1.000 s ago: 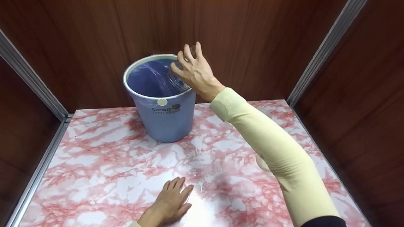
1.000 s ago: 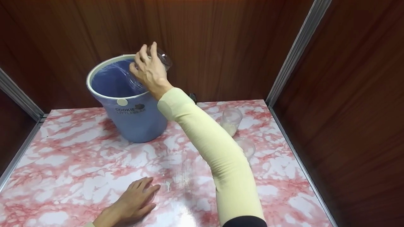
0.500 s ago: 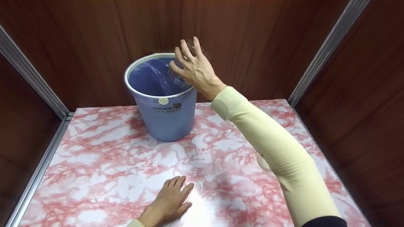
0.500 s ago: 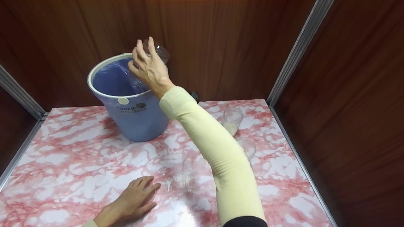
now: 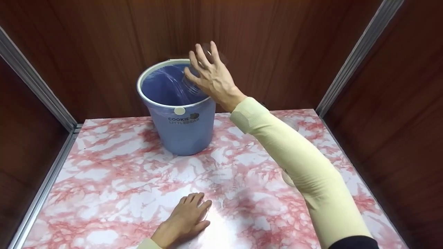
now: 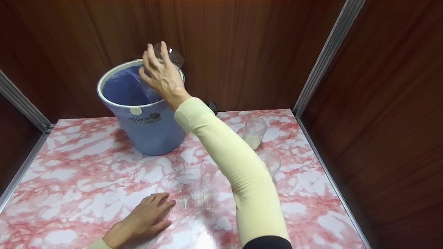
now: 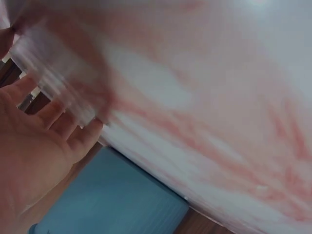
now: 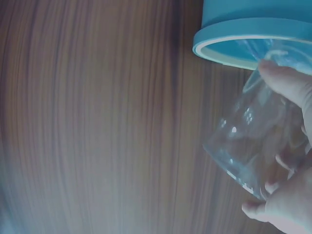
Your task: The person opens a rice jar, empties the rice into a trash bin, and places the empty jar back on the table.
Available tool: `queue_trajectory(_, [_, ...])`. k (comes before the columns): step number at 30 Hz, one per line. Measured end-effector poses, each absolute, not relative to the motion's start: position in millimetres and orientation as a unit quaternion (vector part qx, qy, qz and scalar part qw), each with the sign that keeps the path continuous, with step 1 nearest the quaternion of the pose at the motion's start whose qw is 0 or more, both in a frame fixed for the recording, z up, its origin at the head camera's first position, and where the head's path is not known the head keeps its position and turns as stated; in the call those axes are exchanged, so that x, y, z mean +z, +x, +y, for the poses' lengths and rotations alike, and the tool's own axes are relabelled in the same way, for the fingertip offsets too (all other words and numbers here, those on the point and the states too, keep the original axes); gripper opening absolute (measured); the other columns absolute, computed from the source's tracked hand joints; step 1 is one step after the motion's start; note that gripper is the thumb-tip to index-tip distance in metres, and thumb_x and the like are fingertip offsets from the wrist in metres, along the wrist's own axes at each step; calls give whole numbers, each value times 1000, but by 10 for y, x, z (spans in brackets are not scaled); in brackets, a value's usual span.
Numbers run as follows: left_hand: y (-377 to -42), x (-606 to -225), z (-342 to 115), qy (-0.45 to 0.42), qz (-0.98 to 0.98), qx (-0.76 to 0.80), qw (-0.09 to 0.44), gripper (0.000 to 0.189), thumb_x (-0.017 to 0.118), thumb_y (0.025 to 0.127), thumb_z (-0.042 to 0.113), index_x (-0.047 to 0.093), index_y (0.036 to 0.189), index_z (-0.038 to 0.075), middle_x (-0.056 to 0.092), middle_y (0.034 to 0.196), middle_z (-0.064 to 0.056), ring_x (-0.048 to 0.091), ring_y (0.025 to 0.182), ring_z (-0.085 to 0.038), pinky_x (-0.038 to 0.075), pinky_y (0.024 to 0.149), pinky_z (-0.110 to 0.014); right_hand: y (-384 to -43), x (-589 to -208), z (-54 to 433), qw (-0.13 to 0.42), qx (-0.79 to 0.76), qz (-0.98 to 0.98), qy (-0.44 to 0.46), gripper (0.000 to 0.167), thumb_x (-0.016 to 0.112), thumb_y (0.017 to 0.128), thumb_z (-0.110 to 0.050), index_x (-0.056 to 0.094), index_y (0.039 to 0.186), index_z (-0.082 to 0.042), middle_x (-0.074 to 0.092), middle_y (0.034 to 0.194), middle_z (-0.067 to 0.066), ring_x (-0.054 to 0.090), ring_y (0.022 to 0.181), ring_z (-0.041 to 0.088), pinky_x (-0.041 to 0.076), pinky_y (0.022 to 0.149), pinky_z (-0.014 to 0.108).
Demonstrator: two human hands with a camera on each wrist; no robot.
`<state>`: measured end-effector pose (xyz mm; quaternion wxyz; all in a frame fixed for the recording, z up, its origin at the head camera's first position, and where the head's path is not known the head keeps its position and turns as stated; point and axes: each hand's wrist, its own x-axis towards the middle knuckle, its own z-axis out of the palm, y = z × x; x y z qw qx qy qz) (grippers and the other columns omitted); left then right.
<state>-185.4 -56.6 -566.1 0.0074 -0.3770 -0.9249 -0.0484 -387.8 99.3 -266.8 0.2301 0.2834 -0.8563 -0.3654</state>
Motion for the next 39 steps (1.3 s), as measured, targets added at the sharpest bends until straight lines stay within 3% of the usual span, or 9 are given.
queue_trajectory(6, [-1874, -5620, -558, -375, -926, -35, -2, 55, 57, 92, 53, 49, 137, 23, 50, 139, -13, 49, 125, -31, 48, 98, -48, -3892, -2677, 966, 279, -356, -843, 291, 64, 53, 94, -11, 29, 151, -25, 19, 160, 24, 14, 148, 47, 14, 113, 71])
queue_trajectory(16, [-1903, -5652, -527, -369, -928, -50, 9, 44, 60, 91, 48, 52, 128, 25, 52, 135, -13, 51, 121, -31, 49, 93, -48, -3875, -2740, 1058, 249, -364, -856, 271, 86, 66, 86, -13, 19, 155, -29, 14, 161, 23, 10, 149, 47, 10, 114, 72])
queue_trajectory(22, [-1921, -5643, -549, -365, -929, -59, -14, 45, 59, 91, 49, 51, 128, 25, 50, 136, -13, 48, 124, -32, 46, 94, -52, -3852, -2742, 1123, 267, -284, -885, 254, 70, 62, 90, -21, 28, 151, -25, 28, 155, 26, 22, 145, 48, 15, 113, 72])
queue_trajectory(27, [-1944, -5597, -557, -369, -927, -63, -28, 47, 59, 92, 49, 51, 130, 24, 49, 138, -14, 48, 125, -34, 45, 95, -54, -3828, -2736, 1187, 259, -196, -924, 204, 78, 69, 82, -20, 30, 149, -19, 38, 148, 25, 34, 138, 48, 20, 111, 70])
queue_trajectory(30, [-1970, -5566, -559, -374, -924, -75, -30, 47, 59, 93, 48, 51, 132, 24, 49, 140, -15, 46, 127, -34, 44, 97, -54, -3803, -2743, 1269, 244, -133, -945, 174, 84, 75, 80, -33, 30, 148, -17, 44, 142, 23, 41, 132, 45, 29, 108, 65])
queue_trajectory(35, [-2037, -5523, -591, -393, -913, -103, 35, 44, 59, 94, 40, 56, 132, 19, 54, 136, -16, 50, 126, -34, 46, 97, -52, -3725, -2833, 1503, 237, -1, -961, 144, 92, 77, 75, -54, 32, 145, -15, 50, 135, 18, 47, 122, 41, 40, 94, 56])
queue_trajectory(39, [-2128, -5461, -633, -397, -901, -122, 121, 39, 64, 92, 33, 60, 127, 15, 59, 127, -17, 56, 117, -34, 50, 91, -51, -3628, -3007, 1728, 231, 100, -959, 133, 93, 75, 75, -58, 32, 146, -15, 51, 140, 17, 49, 123, 41, 42, 94, 56])
